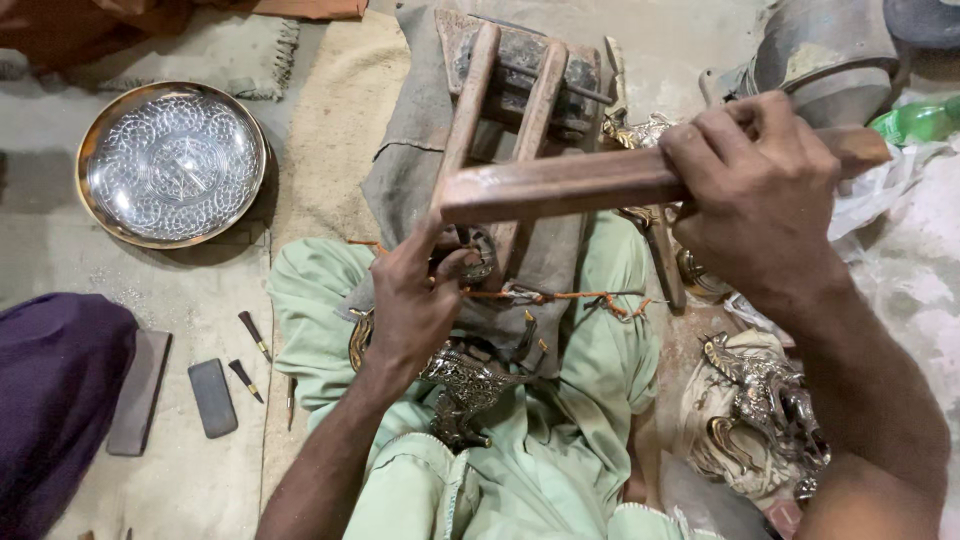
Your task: The person sits on the floor and decorates ornate silver metal pieces, holding a punch against the metal with one hand and striking it with a wooden mallet in the other. They reposition the punch repeatedly across the surface, occasionally rotating the metal piece and picking up a different punch from the floor.
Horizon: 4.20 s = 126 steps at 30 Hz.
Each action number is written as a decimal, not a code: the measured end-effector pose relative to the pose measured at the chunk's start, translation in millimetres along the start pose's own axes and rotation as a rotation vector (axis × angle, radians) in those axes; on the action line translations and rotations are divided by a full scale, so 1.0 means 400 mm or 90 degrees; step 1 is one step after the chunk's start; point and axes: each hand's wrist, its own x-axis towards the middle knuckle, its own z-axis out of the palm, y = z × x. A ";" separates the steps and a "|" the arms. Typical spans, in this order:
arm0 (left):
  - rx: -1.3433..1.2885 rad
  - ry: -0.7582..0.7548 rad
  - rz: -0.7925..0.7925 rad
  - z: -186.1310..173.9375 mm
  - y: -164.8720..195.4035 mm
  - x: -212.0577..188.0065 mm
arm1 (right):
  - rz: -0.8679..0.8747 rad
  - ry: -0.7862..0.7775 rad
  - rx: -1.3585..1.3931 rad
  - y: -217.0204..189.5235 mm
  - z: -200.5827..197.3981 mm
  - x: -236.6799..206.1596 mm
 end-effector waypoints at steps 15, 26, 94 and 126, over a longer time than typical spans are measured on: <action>-0.018 -0.378 0.074 -0.077 0.011 0.162 | 0.355 0.040 0.477 -0.058 0.112 -0.177; 0.181 -0.684 0.157 -0.055 0.113 0.270 | 0.540 0.224 0.657 -0.191 0.308 -0.342; -0.186 0.145 -0.094 0.028 -0.031 -0.024 | -0.226 -0.095 -0.130 -0.021 -0.129 0.239; 0.171 -0.761 0.225 -0.039 0.050 0.269 | 0.166 0.195 0.165 -0.080 0.269 -0.322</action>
